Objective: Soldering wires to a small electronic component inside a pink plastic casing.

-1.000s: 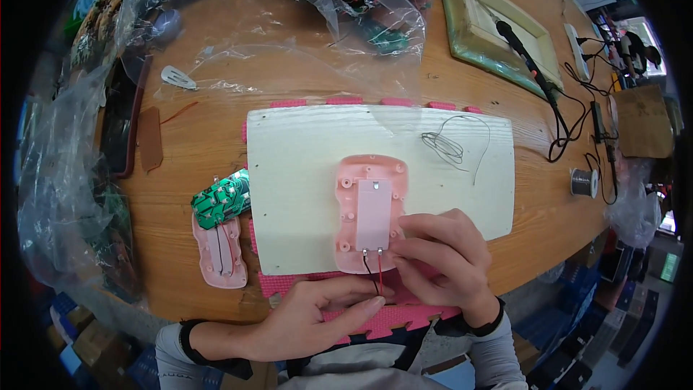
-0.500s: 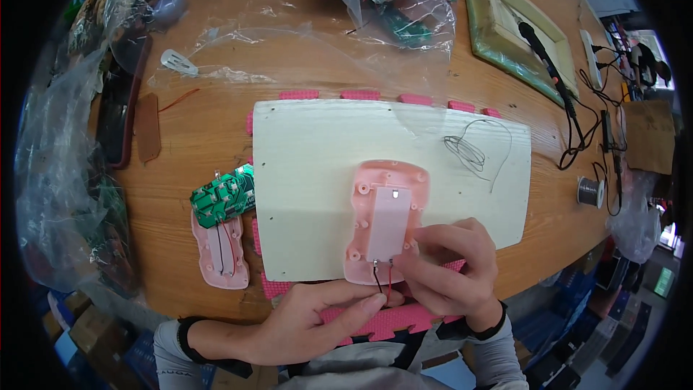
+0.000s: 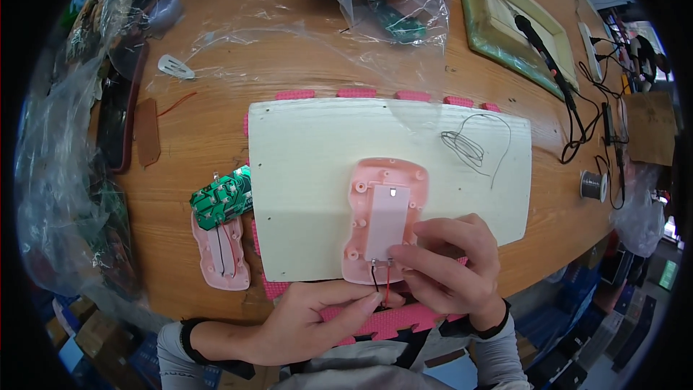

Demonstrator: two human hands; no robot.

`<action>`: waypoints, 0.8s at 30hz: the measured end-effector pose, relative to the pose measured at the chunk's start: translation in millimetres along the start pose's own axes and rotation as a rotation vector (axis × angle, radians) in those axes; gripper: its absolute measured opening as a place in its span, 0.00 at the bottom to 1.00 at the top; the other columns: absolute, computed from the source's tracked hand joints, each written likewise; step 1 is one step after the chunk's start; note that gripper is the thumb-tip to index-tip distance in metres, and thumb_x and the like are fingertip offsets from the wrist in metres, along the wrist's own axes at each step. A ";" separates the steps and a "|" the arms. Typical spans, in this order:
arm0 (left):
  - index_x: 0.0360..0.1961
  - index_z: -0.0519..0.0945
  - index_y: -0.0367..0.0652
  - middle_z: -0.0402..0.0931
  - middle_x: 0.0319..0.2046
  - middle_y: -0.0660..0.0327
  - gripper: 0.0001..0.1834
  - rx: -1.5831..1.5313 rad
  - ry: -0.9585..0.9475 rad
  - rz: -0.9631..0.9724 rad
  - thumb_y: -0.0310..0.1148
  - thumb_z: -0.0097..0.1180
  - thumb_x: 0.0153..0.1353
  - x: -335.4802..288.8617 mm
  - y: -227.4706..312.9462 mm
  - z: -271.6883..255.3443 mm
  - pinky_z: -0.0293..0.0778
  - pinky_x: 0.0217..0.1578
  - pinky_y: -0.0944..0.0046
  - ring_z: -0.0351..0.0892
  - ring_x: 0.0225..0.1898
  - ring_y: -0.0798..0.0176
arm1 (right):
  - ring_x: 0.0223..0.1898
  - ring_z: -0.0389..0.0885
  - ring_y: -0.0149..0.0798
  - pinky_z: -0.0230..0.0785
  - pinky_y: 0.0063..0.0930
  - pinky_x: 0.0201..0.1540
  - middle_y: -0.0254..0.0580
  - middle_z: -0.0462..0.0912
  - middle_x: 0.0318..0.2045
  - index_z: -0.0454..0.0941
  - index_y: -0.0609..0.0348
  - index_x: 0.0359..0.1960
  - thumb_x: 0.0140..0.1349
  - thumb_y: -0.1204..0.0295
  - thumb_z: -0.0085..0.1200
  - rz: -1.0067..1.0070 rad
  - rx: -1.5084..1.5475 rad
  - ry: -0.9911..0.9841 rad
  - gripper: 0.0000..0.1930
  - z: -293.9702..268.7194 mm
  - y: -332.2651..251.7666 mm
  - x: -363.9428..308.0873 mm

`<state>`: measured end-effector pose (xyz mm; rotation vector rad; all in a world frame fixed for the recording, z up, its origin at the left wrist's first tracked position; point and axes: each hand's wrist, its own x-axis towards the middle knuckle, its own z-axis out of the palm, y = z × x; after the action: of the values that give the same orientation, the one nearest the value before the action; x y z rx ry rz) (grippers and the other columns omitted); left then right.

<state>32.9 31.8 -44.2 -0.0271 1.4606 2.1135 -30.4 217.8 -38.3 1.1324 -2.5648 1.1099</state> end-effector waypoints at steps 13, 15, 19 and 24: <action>0.39 0.76 0.34 0.73 0.27 0.65 0.10 -0.023 -0.025 -0.053 0.26 0.44 0.60 -0.6 0.0 -2.6 0.64 0.29 0.78 0.66 0.28 0.78 | 0.23 0.70 0.30 0.59 0.20 0.22 0.35 0.74 0.33 0.80 0.52 0.32 0.35 0.69 0.62 0.014 -0.008 -0.007 0.16 0.5 0.5 0.6; 0.39 0.76 0.34 0.73 0.27 0.65 0.10 -0.041 -0.012 -0.049 0.26 0.44 0.59 -1.0 -1.0 -1.1 0.64 0.29 0.77 0.66 0.28 0.77 | 0.23 0.70 0.30 0.59 0.20 0.22 0.34 0.74 0.34 0.80 0.51 0.32 0.35 0.68 0.62 0.041 -0.001 -0.007 0.16 0.6 -0.5 1.1; 0.38 0.76 0.34 0.73 0.27 0.64 0.10 -0.062 0.029 -0.019 0.25 0.44 0.59 0.6 0.0 1.8 0.65 0.30 0.77 0.66 0.28 0.76 | 0.23 0.70 0.29 0.59 0.20 0.22 0.34 0.74 0.34 0.80 0.50 0.32 0.36 0.66 0.62 0.049 -0.006 -0.008 0.16 1.0 -1.1 1.2; 0.38 0.76 0.33 0.73 0.27 0.64 0.10 -0.064 0.011 -0.048 0.24 0.45 0.59 0.3 1.3 0.4 0.65 0.30 0.77 0.67 0.29 0.76 | 0.23 0.67 0.28 0.60 0.16 0.21 0.39 0.72 0.34 0.80 0.52 0.31 0.33 0.78 0.59 0.019 0.007 -0.036 0.16 1.1 1.0 0.5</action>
<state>32.2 31.9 -43.1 -0.0966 1.3844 2.1235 -31.3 217.3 -39.5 1.1425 -2.6055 1.1140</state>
